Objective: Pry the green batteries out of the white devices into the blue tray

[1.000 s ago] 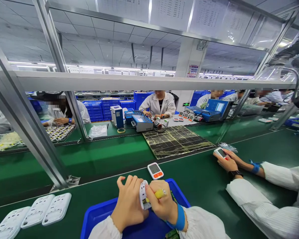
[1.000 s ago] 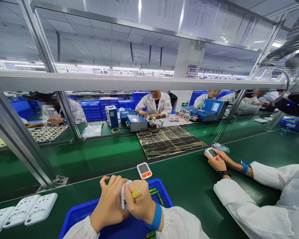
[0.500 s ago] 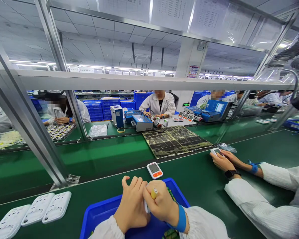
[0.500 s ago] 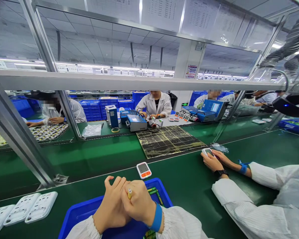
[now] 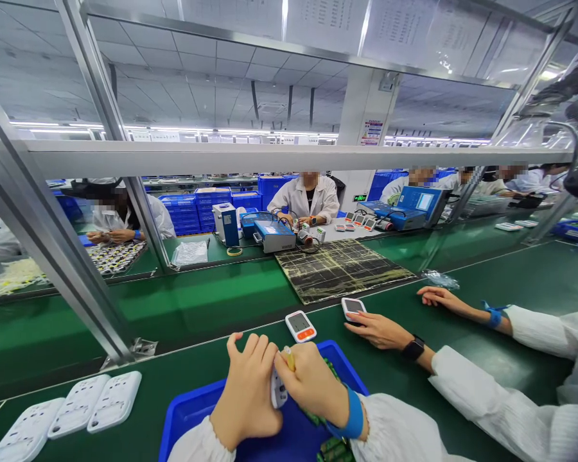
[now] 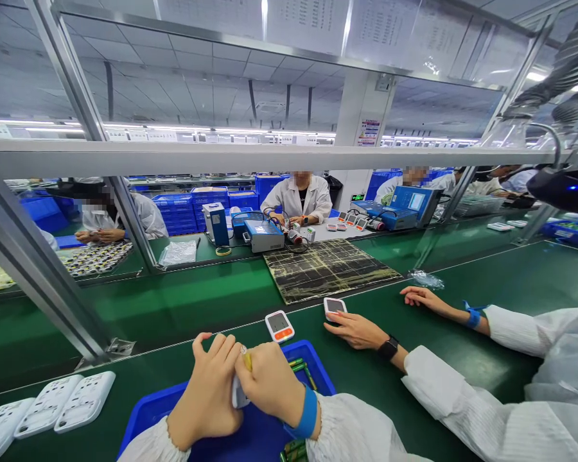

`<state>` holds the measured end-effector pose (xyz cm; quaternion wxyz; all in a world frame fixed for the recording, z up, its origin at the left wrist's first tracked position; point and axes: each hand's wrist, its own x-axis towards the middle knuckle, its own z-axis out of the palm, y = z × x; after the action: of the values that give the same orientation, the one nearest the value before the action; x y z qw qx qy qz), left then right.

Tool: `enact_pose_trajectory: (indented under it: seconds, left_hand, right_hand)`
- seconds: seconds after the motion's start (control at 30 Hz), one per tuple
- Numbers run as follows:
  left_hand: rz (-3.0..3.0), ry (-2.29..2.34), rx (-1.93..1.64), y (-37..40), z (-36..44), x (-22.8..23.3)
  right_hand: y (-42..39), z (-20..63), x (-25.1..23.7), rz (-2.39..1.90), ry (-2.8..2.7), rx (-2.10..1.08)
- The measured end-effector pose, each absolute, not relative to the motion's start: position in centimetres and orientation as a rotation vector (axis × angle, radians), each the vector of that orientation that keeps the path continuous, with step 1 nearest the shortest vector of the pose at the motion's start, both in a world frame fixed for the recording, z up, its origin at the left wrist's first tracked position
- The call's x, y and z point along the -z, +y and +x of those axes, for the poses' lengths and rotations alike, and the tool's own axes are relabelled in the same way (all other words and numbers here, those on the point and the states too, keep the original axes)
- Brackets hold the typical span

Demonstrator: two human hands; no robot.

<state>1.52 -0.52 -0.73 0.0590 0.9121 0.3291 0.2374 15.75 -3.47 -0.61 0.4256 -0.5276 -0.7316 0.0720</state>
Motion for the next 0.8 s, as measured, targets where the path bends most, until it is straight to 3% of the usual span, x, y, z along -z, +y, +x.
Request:
enact_pose_trajectory:
  seconds: [0.17, 0.3, 0.5, 0.8]
  left_hand:
    - [2.713, 1.135, -0.733, 0.6, 1.3, 0.6]
    - [2.601, 1.527, -0.717, 3.9, -0.4, 1.1]
    - [2.325, 2.072, -0.037, 7.9, -5.0, 4.0]
    - [1.928, 2.557, 0.022, 8.9, -9.3, 6.1]
  right_hand:
    - [-2.4, 15.6, 1.6, -1.323, -1.478, -0.428]
    - [-0.4, 16.9, 2.5, -1.385, -1.241, -0.356]
    - [2.8, 20.3, 3.8, -1.602, -1.441, -0.102]
    - [3.5, 21.4, 6.5, -1.965, -1.515, -0.330]
